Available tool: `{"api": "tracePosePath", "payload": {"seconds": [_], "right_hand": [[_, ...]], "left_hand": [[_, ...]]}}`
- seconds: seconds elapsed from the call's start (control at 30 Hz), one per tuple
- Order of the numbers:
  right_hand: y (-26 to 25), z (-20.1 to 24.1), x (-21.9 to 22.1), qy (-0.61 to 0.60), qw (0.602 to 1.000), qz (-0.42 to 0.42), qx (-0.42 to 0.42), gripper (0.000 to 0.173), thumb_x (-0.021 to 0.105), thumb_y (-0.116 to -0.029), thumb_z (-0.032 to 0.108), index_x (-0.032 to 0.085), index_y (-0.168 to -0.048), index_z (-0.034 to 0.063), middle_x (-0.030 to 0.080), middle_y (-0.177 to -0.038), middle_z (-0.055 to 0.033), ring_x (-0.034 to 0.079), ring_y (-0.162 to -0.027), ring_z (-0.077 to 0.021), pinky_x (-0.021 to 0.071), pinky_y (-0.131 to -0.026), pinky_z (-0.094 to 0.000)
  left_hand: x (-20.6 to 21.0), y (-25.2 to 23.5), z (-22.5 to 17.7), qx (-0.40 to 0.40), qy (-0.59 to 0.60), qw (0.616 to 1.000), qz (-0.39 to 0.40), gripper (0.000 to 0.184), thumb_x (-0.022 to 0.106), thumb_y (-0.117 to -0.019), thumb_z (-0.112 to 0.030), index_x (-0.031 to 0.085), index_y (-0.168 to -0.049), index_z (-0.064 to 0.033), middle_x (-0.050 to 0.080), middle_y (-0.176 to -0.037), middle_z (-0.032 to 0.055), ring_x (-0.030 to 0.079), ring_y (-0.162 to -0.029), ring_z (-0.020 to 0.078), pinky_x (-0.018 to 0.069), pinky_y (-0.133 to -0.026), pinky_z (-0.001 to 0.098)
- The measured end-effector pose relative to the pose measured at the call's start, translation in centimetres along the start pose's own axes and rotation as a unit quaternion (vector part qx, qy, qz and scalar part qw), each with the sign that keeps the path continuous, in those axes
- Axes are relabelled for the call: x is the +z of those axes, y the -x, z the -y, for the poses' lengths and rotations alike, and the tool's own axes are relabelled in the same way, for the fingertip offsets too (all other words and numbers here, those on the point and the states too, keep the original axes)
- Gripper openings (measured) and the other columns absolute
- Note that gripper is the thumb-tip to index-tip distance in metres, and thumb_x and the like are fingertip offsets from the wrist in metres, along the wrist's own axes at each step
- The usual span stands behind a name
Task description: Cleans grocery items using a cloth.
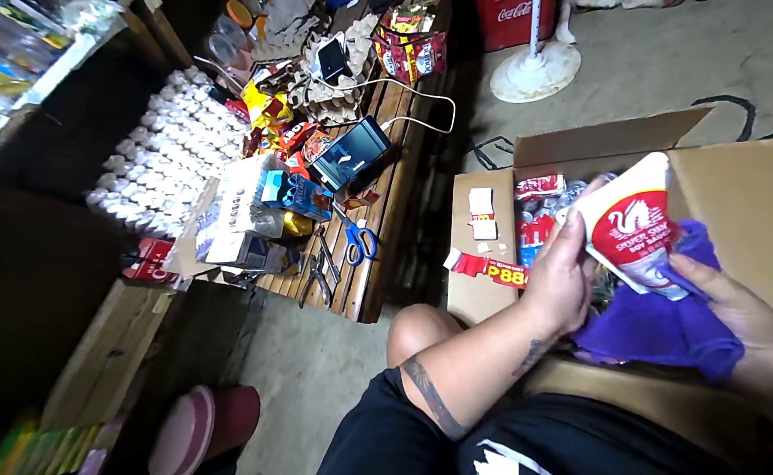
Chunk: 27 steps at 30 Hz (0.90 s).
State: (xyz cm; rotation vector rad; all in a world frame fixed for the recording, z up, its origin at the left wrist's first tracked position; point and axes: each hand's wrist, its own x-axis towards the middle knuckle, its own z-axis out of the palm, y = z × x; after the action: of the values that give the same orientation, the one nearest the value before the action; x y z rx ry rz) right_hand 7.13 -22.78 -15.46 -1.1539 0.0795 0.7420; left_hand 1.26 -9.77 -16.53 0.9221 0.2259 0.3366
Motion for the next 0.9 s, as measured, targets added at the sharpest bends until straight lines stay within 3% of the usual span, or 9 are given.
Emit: {"api": "tracePosePath", "payload": {"seconds": [0.07, 0.17, 0.33, 0.4, 0.47, 0.57, 0.63, 0.73, 0.9], "right_hand": [[-1.4, -0.6, -1.7, -0.011, 0.999, -0.007, -0.049, 0.021, 0.046, -0.1027, 0.021, 0.053, -0.122, 0.0154, 0.07, -0.096, 0.0073, 0.069, -0.09, 0.001, 0.0585, -0.081, -0.0186], [-3.9, -1.6, -4.8, 0.03, 0.987, -0.066, -0.145, 0.048, 0.061, -0.0972, 0.029, 0.043, -0.141, 0.0199, 0.068, -0.111, 0.0093, 0.067, -0.101, 0.0005, 0.0578, -0.09, -0.0206], [-3.3, -1.3, -4.4, 0.148, 0.939, -0.117, -0.287, 0.089, 0.078, -0.0841, 0.026, 0.025, -0.153, 0.0032, 0.058, -0.133, -0.006, 0.063, -0.117, -0.0086, 0.0556, -0.1, -0.0287], [-2.8, -2.0, -4.5, 0.265, 0.877, -0.076, -0.393, 0.082, 0.08, -0.0819, 0.025, 0.036, -0.141, -0.009, 0.056, -0.132, -0.0106, 0.057, -0.121, -0.0047, 0.0502, -0.103, -0.0244], [-3.0, -2.8, -4.7, 0.354, 0.784, -0.037, -0.508, 0.055, 0.081, -0.083, 0.024, 0.053, -0.125, 0.0017, 0.056, -0.126, -0.01, 0.051, -0.124, -0.0049, 0.0407, -0.108, -0.0232], [-3.3, -3.1, -4.3, 0.42, 0.667, -0.008, -0.615, 0.04, 0.078, -0.0862, 0.026, 0.056, -0.118, 0.018, 0.051, -0.121, -0.0093, 0.049, -0.123, -0.0101, 0.0356, -0.108, -0.0226], [-3.4, -3.1, -4.3, 0.435, 0.621, 0.022, -0.652, 0.038, 0.076, -0.0889, 0.026, 0.056, -0.121, 0.0227, 0.049, -0.126, -0.006, 0.048, -0.126, -0.0109, 0.0364, -0.11, -0.024], [-3.4, -3.4, -4.7, 0.447, 0.578, 0.073, -0.679, 0.033, 0.07, -0.093, 0.025, 0.059, -0.124, 0.0266, 0.051, -0.133, -0.0036, 0.047, -0.131, -0.0171, 0.0365, -0.113, -0.0331], [-2.7, -3.1, -5.1, 0.478, 0.54, 0.117, -0.682, 0.025, 0.063, -0.0971, 0.028, 0.063, -0.122, 0.0319, 0.053, -0.136, 0.001, 0.046, -0.133, -0.0169, 0.0341, -0.114, -0.0335]], "left_hand": [[0.0, -0.1, 0.4, 0.02, -0.041, 0.999, 0.009, 0.06, 0.025, -0.1077, -0.042, 0.021, -0.161, -0.0144, 0.037, -0.157, 0.0118, 0.045, -0.137, 0.0192, 0.0367, -0.114, 0.0383], [0.3, 0.3, 0.7, 0.013, -0.048, 0.998, 0.028, 0.068, 0.032, -0.1072, -0.038, 0.003, -0.164, -0.0149, 0.018, -0.167, 0.0138, 0.037, -0.145, 0.0229, 0.0331, -0.117, 0.0389], [0.8, 1.0, 1.3, 0.044, -0.04, 0.99, 0.126, 0.088, 0.045, -0.102, -0.04, -0.011, -0.162, -0.0085, 0.0, -0.169, 0.0209, 0.017, -0.155, 0.0262, 0.0221, -0.124, 0.0422], [1.0, 1.1, 1.3, 0.057, -0.015, 0.99, 0.126, 0.092, 0.047, -0.1013, -0.04, -0.015, -0.161, -0.0079, -0.004, -0.168, 0.0219, 0.011, -0.156, 0.0257, 0.0176, -0.125, 0.043], [1.0, 1.2, 1.4, 0.057, 0.025, 0.993, 0.099, 0.095, 0.049, -0.1015, -0.04, -0.018, -0.16, -0.0083, -0.005, -0.168, 0.022, 0.012, -0.155, 0.0237, 0.0181, -0.124, 0.0414], [1.1, 1.4, 1.1, 0.022, 0.068, 0.997, 0.015, 0.085, 0.047, -0.1015, -0.037, -0.004, -0.161, -0.0063, 0.018, -0.163, 0.0193, 0.036, -0.142, 0.0175, 0.0347, -0.114, 0.0342], [1.3, 1.3, 0.8, 0.019, 0.097, 0.994, -0.045, 0.065, 0.044, -0.1032, -0.032, 0.014, -0.154, -0.0061, 0.044, -0.138, 0.0114, 0.054, -0.119, 0.0116, 0.0477, -0.099, 0.0296], [1.2, 0.9, 0.2, 0.017, 0.158, 0.983, -0.089, 0.044, 0.031, -0.1097, -0.031, 0.026, -0.147, -0.0072, 0.053, -0.126, 0.0102, 0.059, -0.113, 0.0143, 0.0506, -0.098, 0.0333], [0.8, 0.2, -0.9, -0.029, 0.208, 0.968, -0.14, 0.044, 0.025, -0.1121, -0.037, 0.039, -0.142, -0.0064, 0.061, -0.121, 0.0125, 0.063, -0.11, 0.019, 0.0521, -0.097, 0.0369]]}}
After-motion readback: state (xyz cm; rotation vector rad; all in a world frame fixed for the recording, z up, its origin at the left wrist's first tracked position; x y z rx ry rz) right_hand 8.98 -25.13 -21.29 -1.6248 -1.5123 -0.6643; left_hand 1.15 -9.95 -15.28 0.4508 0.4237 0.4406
